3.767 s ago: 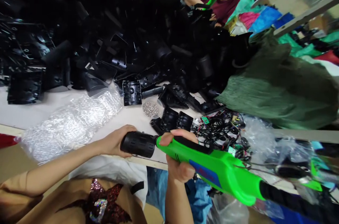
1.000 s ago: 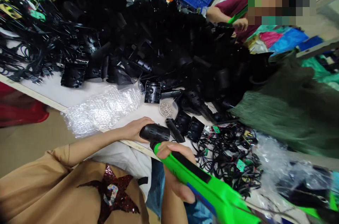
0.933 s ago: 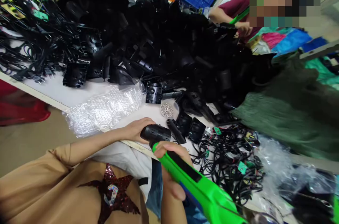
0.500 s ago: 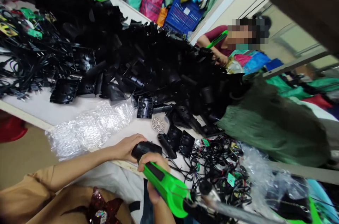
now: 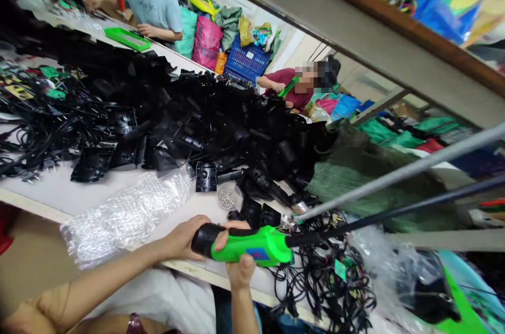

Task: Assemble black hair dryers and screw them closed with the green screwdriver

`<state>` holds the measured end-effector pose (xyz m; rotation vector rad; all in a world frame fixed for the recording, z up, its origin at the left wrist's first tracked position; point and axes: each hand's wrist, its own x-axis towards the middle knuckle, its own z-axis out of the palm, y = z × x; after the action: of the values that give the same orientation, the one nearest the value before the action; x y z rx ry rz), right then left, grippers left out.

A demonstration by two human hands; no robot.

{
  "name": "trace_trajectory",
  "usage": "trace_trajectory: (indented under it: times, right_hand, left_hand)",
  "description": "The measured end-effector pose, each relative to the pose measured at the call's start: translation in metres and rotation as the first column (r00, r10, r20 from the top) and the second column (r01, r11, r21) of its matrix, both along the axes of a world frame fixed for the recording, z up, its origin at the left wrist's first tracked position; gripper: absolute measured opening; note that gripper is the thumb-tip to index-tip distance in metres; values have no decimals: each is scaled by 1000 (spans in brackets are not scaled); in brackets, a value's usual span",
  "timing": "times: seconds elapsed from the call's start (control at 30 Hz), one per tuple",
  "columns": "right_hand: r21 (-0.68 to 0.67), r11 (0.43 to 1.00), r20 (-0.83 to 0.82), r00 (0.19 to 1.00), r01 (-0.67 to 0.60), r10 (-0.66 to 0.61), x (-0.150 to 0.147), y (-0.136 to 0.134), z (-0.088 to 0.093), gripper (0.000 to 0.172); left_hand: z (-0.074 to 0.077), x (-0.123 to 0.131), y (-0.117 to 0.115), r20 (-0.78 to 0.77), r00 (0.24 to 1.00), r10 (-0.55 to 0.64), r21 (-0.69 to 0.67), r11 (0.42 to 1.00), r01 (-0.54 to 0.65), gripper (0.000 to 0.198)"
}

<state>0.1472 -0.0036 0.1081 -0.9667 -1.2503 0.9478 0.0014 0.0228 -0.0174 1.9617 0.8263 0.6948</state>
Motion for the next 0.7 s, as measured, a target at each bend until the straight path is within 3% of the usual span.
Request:
trace_trajectory:
  times: [0.13, 0.27, 0.47, 0.7]
  right_hand:
    - [20, 1000, -149, 989, 19, -16, 18, -8, 12, 60]
    - [9, 999, -143, 989, 36, -35, 31, -18, 12, 59]
    - [1, 999, -124, 992, -37, 36, 33, -20, 5, 63]
    - [3, 999, -100, 994, 37, -37, 34, -19, 1, 60]
  left_hand:
    - [2, 1, 0, -19, 999, 30, -15, 999, -31, 78]
    - [-4, 2, 1, -27, 999, 47, -14, 999, -48, 82]
    - [-3, 2, 0, -54, 998, 45, -34, 998, -47, 83]
    - [0, 2, 0, -49, 998, 46, -41, 998, -48, 82]
